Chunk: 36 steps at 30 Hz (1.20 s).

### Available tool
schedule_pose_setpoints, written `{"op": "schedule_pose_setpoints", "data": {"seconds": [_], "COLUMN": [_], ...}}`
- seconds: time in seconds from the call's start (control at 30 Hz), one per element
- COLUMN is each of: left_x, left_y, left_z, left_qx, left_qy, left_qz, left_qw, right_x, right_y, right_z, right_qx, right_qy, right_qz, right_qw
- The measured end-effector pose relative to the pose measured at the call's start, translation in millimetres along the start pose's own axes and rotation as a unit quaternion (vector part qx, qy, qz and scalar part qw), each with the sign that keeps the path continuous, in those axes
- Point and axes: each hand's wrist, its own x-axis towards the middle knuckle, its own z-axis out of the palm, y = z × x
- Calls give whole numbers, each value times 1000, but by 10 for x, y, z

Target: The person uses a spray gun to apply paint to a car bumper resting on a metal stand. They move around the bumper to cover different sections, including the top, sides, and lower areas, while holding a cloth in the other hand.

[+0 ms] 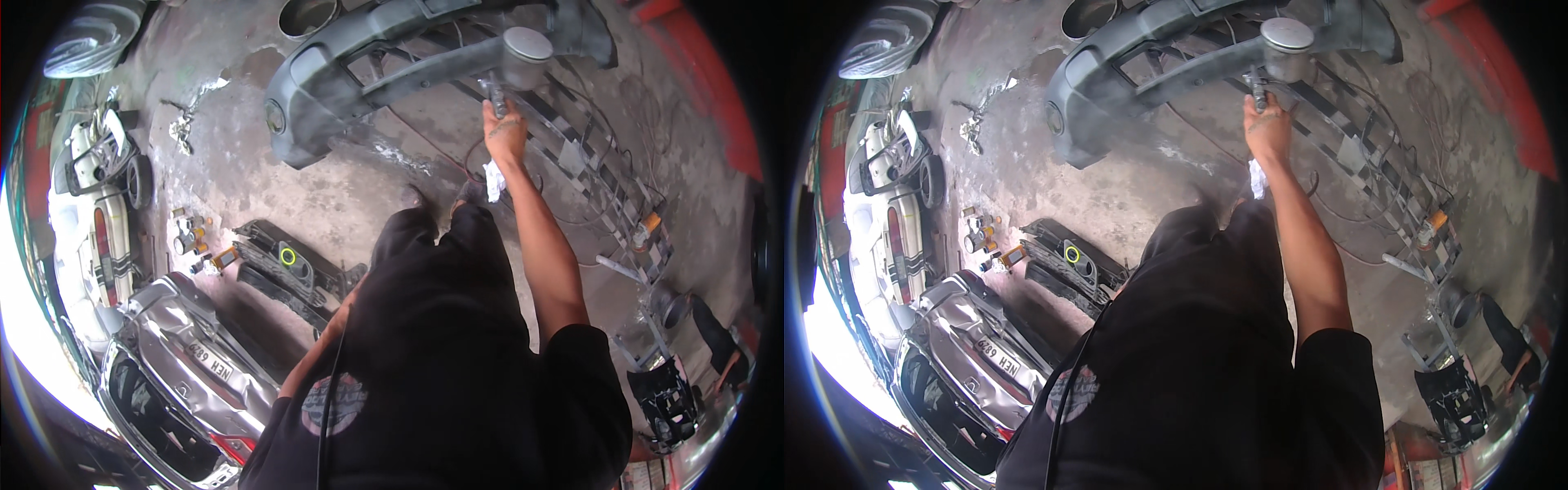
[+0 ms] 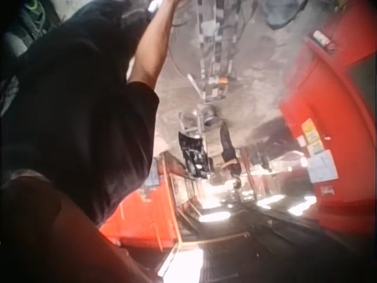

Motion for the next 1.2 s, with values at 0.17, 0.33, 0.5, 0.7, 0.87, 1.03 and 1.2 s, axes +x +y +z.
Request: {"op": "schedule_pose_setpoints", "data": {"seconds": [0.17, 0.33, 0.5, 0.7, 0.87, 1.03, 1.2], "left_x": [32, 129, 163, 332, 537, 608, 633], "left_y": [12, 58, 172, 637, 1123, 1451, 1599], "left_z": [-267, -419, -370, -16, 354, 593, 708], "left_qx": [5, 6, -3, -45, -97, -126, -144], "left_qy": [-14, -23, -13, 7, 31, 49, 61], "left_qz": [3, 3, -6, -27, -42, -55, -60], "left_qw": [1000, 1000, 1000, 999, 994, 989, 986], "right_x": [-376, -474, -134, 407, 612, 695, 587], "right_y": [-499, -751, -655, -829, -1121, -798, -451], "right_z": [475, 565, 499, 392, 189, 345, 601], "right_qx": [88, 137, 129, 186, 276, 248, 159], "right_qy": [-175, -292, -260, -309, -334, -332, -300], "right_qz": [-22, -9, 29, 24, -35, -61, 1], "right_qw": [980, 947, 956, 932, 900, 908, 941]}}
